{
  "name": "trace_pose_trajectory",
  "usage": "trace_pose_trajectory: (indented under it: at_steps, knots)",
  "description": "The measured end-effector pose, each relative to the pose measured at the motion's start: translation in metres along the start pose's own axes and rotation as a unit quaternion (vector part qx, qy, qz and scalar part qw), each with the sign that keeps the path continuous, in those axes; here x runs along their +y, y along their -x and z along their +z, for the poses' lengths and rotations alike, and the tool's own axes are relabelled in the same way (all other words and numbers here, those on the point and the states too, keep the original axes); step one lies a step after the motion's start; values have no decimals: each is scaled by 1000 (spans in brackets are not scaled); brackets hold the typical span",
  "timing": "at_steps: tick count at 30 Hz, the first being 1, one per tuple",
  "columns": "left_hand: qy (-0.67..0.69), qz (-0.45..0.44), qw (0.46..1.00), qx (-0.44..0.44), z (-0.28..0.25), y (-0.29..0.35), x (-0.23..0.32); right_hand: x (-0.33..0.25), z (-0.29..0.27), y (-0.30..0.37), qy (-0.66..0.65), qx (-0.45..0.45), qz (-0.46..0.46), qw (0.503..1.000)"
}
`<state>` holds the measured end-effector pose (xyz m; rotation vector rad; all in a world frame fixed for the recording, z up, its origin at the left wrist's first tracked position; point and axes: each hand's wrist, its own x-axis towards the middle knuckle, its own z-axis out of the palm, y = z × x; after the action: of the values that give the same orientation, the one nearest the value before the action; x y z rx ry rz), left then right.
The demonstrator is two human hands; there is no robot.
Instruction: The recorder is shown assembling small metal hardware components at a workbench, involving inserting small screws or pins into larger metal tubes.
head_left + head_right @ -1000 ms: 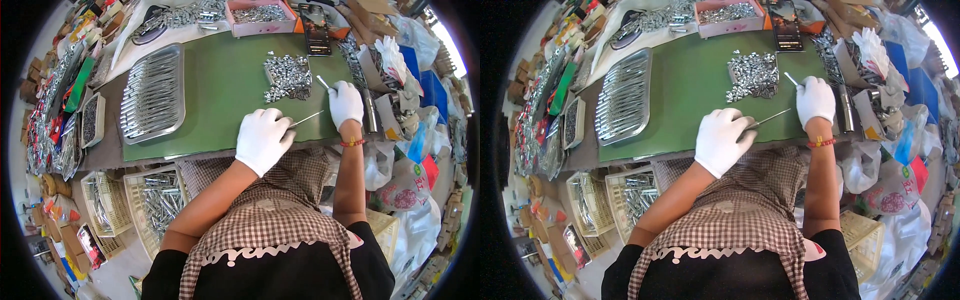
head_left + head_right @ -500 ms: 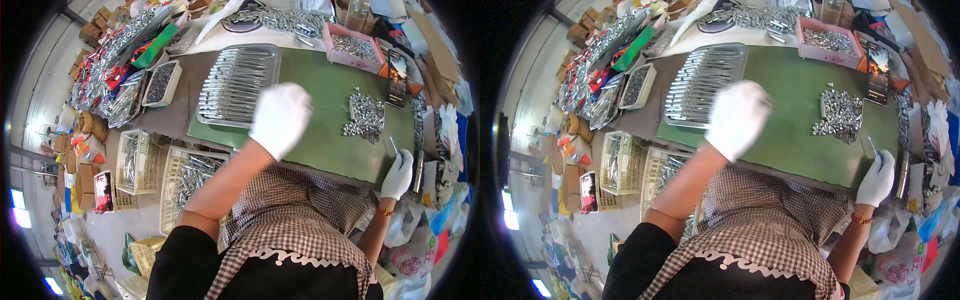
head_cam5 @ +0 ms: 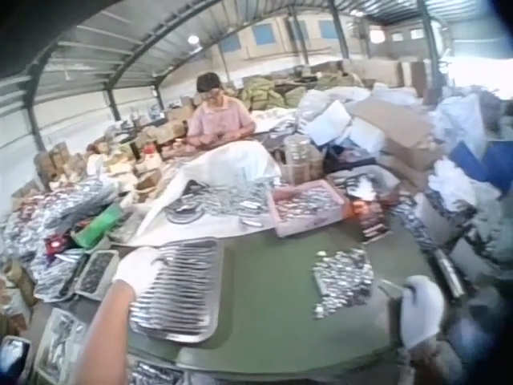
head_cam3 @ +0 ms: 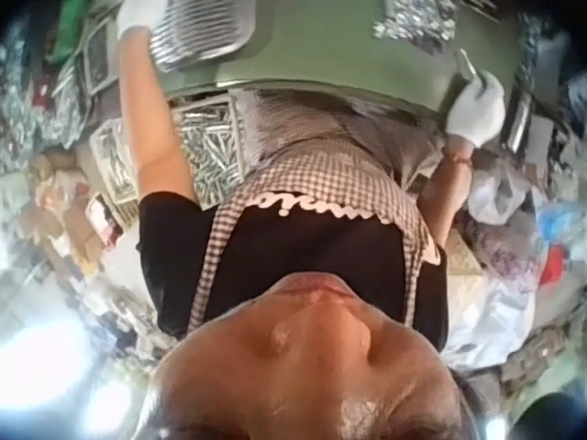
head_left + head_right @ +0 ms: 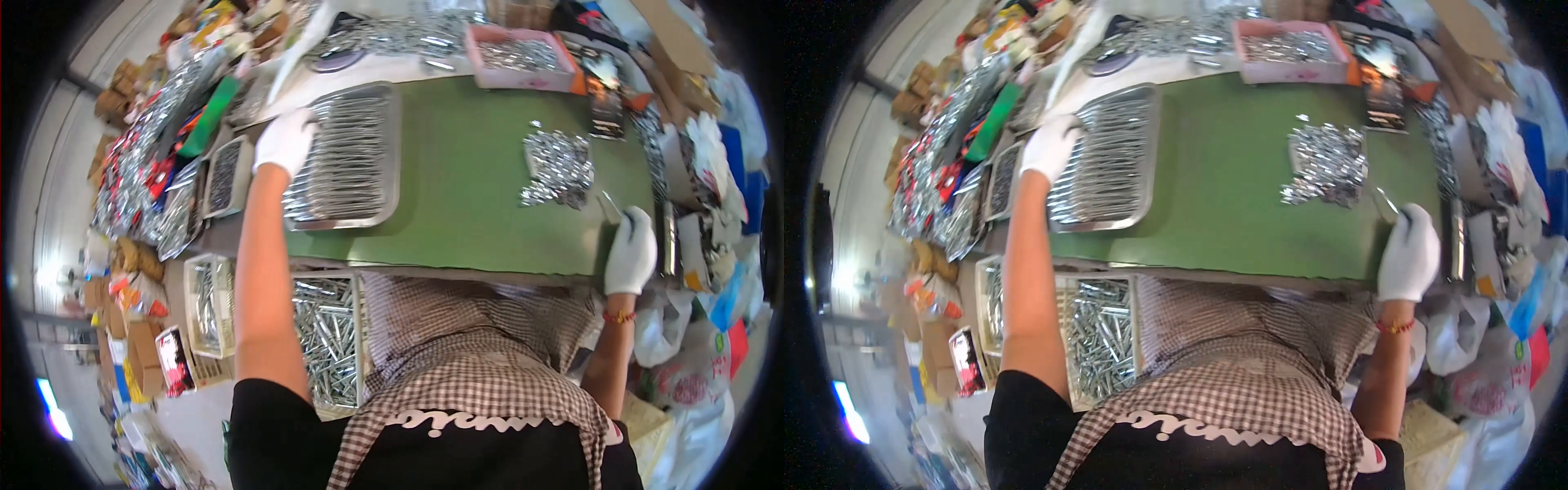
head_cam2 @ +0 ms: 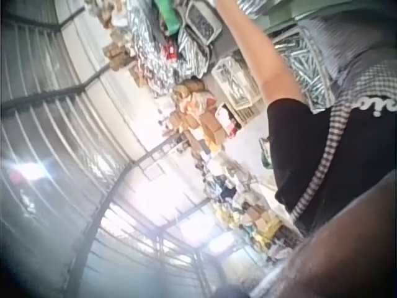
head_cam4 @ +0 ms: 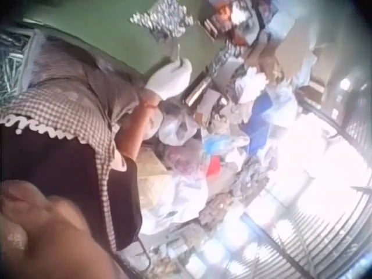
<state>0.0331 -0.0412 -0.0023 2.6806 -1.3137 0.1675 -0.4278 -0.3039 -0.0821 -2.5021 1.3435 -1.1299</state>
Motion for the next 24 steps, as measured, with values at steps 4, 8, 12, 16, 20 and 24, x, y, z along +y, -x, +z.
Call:
trace_pose_trajectory:
  at_steps: [4, 8, 12, 16, 20, 24]
  knots:
    - [26, 117, 987, 111, -1, 19, 85, -4, 1, 0, 1, 14, -12, 1000]
    - [45, 283, 958, 32, 15, 29, 194, -6, 0, -1, -7, 25, -18, 1000]
    - [36, 382, 922, 59, 47, 10, 247, -10, -2, -1, -36, 38, -22, 998]
    - [18, 421, 906, 46, 56, -9, 257, -8, -1, 0, -45, 40, -14, 998]
    - [8, 451, 891, 47, 60, -16, 258, -6, -3, 0, -41, 43, -14, 998]
    - [30, 373, 925, 62, 58, -6, 251, -7, -2, 2, -44, 50, -22, 998]
